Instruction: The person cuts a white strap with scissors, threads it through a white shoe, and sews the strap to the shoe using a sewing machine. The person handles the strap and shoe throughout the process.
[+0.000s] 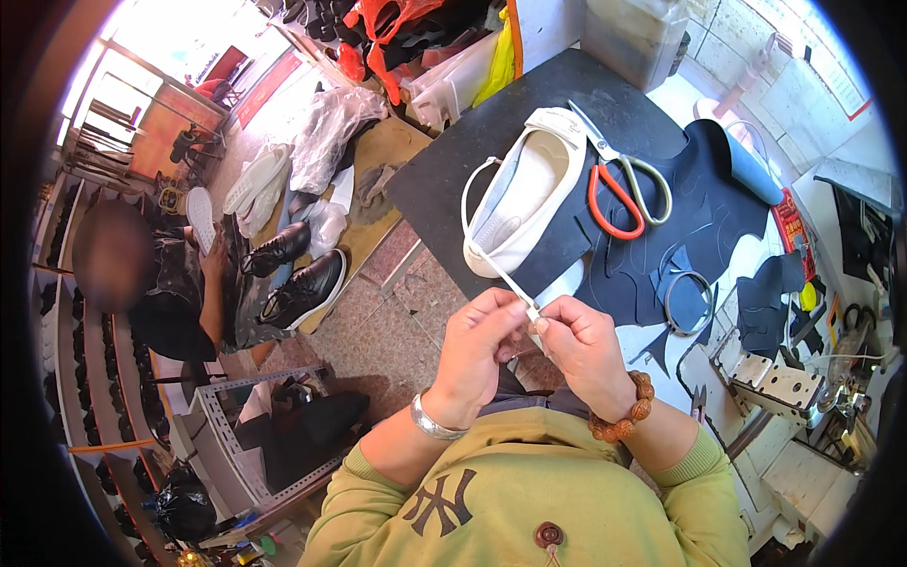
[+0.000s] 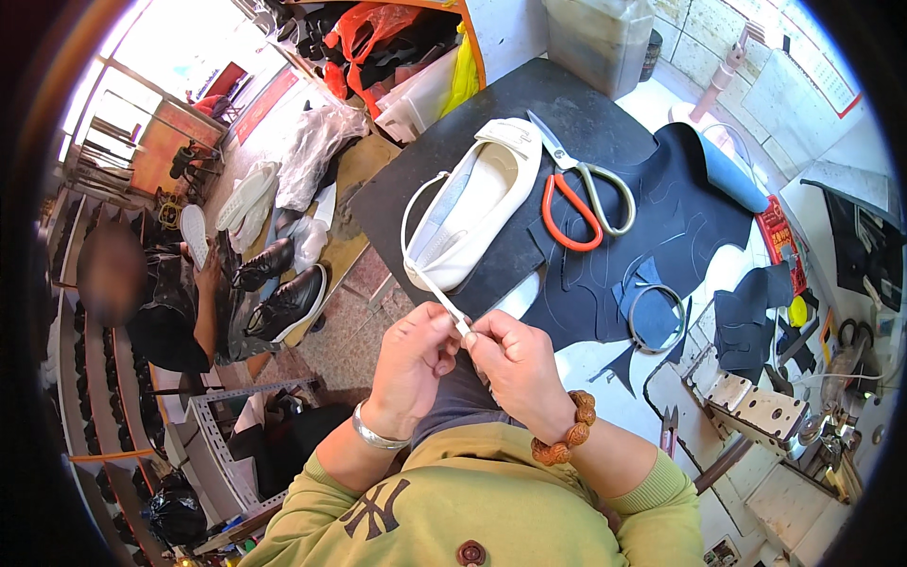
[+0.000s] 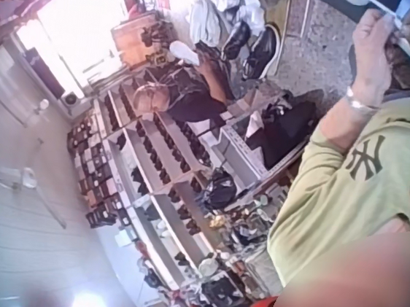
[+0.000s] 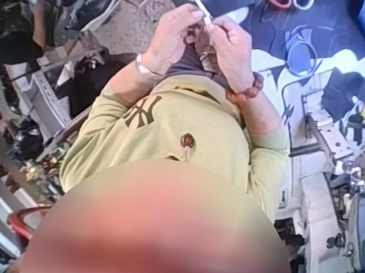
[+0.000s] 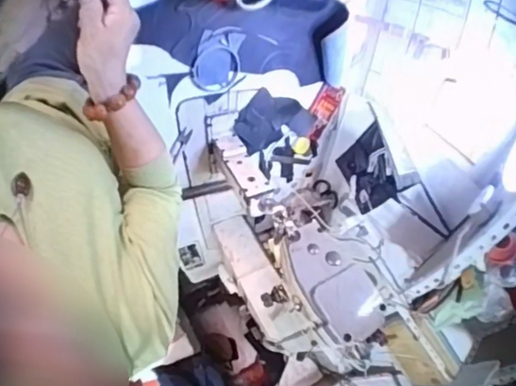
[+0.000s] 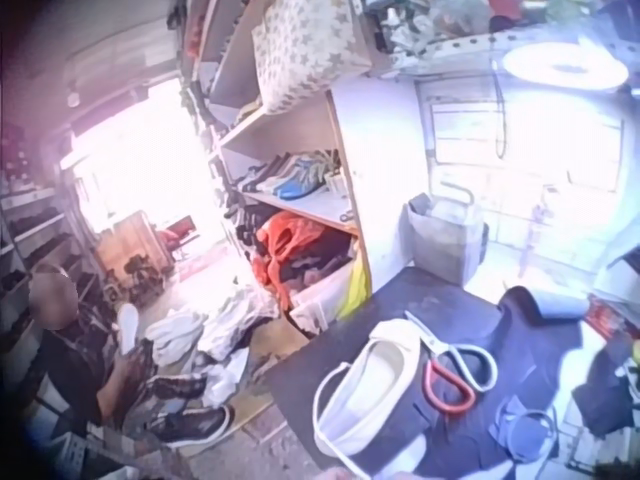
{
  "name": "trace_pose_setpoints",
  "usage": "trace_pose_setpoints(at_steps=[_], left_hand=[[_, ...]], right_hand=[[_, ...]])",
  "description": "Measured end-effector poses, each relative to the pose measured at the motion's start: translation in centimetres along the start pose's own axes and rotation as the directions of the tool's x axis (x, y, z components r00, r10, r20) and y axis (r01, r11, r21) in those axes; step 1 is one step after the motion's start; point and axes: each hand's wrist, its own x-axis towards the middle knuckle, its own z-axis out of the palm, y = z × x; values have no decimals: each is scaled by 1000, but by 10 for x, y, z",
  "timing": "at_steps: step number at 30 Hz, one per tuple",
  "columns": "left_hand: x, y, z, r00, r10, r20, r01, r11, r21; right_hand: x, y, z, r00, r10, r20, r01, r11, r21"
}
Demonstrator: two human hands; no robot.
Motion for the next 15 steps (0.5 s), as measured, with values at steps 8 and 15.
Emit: trace_pose_setpoints(at_steps=[8,15], left_hand=[[12,7,-1,1000,4,-19,-1,984,177],[13,12,-2,999,-40,13,37,984,177]], right_hand=[[1,-4,-1,995,93,31,-96,989,110],[0,-6,-2,990,136,41,-141,971,194]])
